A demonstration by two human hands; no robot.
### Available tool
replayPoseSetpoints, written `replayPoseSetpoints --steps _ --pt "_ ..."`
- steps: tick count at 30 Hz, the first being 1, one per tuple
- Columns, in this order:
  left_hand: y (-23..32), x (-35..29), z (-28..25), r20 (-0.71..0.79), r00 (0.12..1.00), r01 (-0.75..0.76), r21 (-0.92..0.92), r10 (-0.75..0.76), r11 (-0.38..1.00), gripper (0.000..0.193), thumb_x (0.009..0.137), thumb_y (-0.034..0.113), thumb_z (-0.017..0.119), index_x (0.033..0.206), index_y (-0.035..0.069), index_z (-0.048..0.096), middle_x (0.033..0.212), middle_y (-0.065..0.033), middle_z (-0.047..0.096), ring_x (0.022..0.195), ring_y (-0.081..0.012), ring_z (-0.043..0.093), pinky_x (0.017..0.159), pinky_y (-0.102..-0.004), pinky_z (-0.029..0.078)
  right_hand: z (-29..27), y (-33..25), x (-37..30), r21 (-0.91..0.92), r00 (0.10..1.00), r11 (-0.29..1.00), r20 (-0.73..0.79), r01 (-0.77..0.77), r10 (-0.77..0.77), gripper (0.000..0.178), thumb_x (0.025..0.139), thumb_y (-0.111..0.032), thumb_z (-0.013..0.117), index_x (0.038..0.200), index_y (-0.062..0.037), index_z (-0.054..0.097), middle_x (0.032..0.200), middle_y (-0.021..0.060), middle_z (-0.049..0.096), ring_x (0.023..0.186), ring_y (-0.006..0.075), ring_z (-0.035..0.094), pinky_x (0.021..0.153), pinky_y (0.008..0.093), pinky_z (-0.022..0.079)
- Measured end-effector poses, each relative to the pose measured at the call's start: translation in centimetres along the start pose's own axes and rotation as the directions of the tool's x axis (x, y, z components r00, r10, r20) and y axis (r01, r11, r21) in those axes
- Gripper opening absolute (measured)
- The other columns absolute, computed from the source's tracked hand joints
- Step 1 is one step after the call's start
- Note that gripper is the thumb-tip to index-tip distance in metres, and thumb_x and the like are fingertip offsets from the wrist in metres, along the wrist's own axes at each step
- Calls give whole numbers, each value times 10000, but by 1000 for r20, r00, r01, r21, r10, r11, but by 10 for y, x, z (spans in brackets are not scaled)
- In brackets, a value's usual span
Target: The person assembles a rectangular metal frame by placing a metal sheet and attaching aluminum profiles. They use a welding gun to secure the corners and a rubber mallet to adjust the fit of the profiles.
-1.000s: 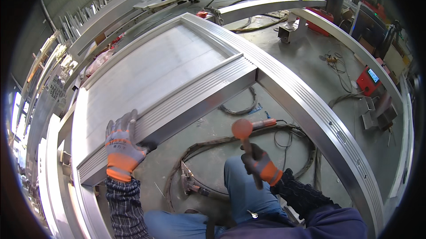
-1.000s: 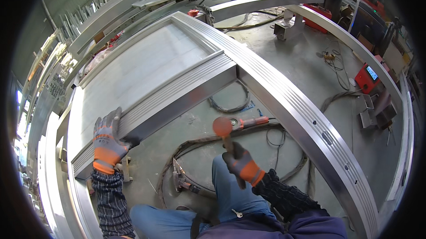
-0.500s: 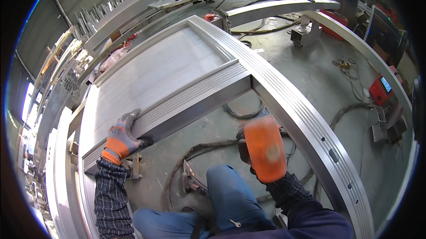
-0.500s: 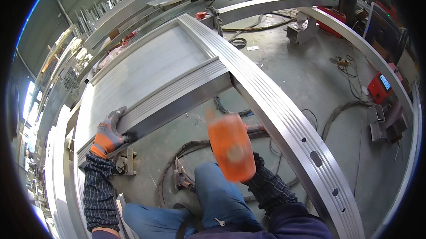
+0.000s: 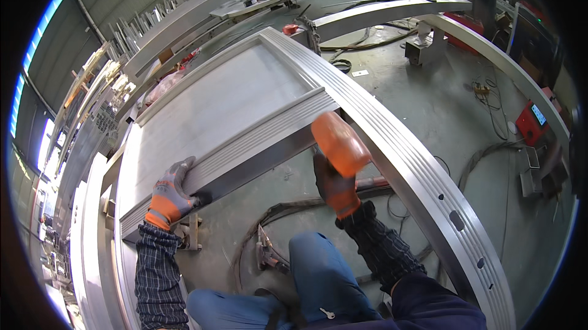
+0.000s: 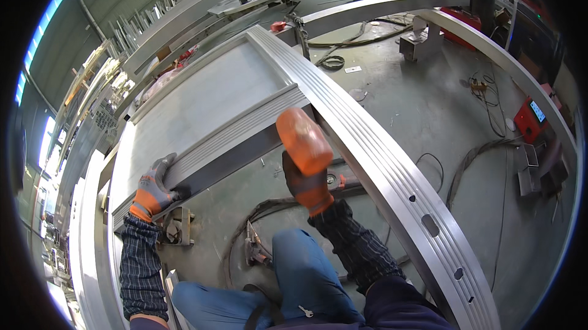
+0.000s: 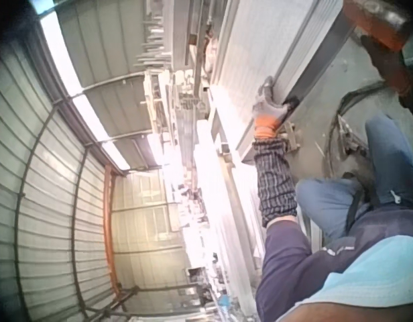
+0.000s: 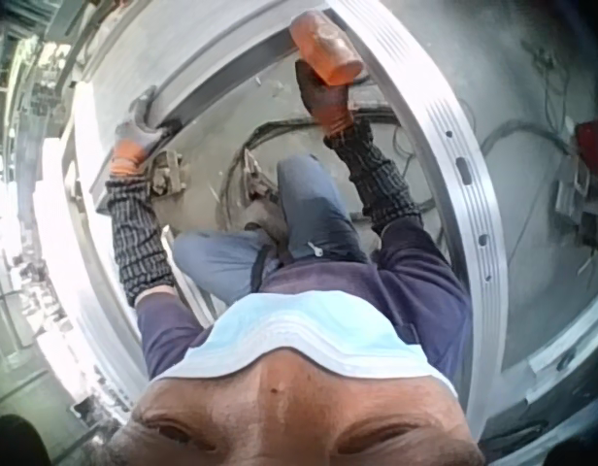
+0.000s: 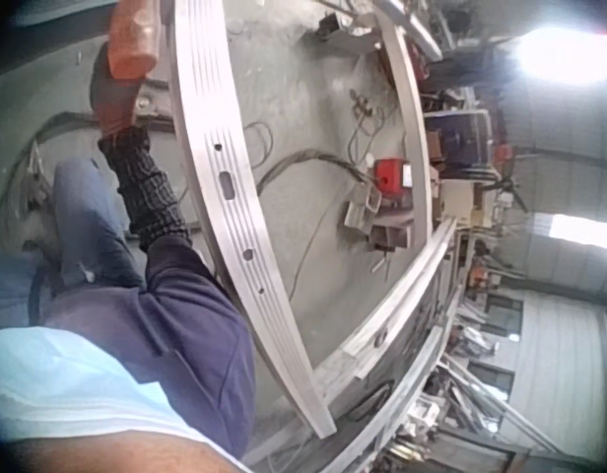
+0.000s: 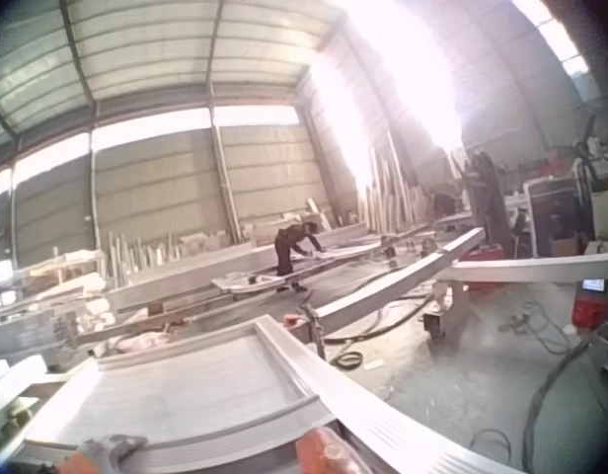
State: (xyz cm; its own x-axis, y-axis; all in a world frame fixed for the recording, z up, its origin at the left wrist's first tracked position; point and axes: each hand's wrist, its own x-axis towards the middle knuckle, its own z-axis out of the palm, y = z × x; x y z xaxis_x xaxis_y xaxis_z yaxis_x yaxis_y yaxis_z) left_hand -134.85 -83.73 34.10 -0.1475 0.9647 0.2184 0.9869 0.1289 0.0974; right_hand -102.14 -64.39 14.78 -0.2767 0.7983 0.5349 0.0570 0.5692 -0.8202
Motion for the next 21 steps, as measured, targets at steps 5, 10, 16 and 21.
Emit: replayPoseSetpoints --steps 5,10,16,21 --pt "18 18 3 24 999 20 38 -21 999 970 692 477 894 1486 53 531 1382 -209 619 1278 -396 612 1087 -465 502 3 34 13 -338 910 872 -95 353 -405 147 1010 -115 661 1126 -24 656 1029 83 668 963 230 641 793 367 538" --pt "-6 -14 -13 19 996 86 73 -88 994 956 693 431 871 1517 113 506 1405 -212 610 1277 -414 611 1081 -481 507 42 -8 2 -89 974 975 -76 206 -212 151 984 -68 682 1123 -9 675 1058 135 711 970 304 692 843 393 554" --pt "8 10 -8 177 968 150 151 -176 977 920 740 376 814 1558 148 458 1447 -186 576 1290 -400 593 1074 -490 520 81 -54 -102 285 884 946 467 -156 5 328 1005 -184 641 1285 -14 656 1154 213 715 1033 387 701 824 480 579" --pt "20 -4 -29 220 951 181 173 -217 968 917 769 398 814 1573 160 444 1457 -140 572 1333 -357 572 1096 -467 501 188 -126 -140 422 558 890 703 173 -442 353 985 -319 667 1230 -72 606 966 205 699 823 417 695 660 485 557"
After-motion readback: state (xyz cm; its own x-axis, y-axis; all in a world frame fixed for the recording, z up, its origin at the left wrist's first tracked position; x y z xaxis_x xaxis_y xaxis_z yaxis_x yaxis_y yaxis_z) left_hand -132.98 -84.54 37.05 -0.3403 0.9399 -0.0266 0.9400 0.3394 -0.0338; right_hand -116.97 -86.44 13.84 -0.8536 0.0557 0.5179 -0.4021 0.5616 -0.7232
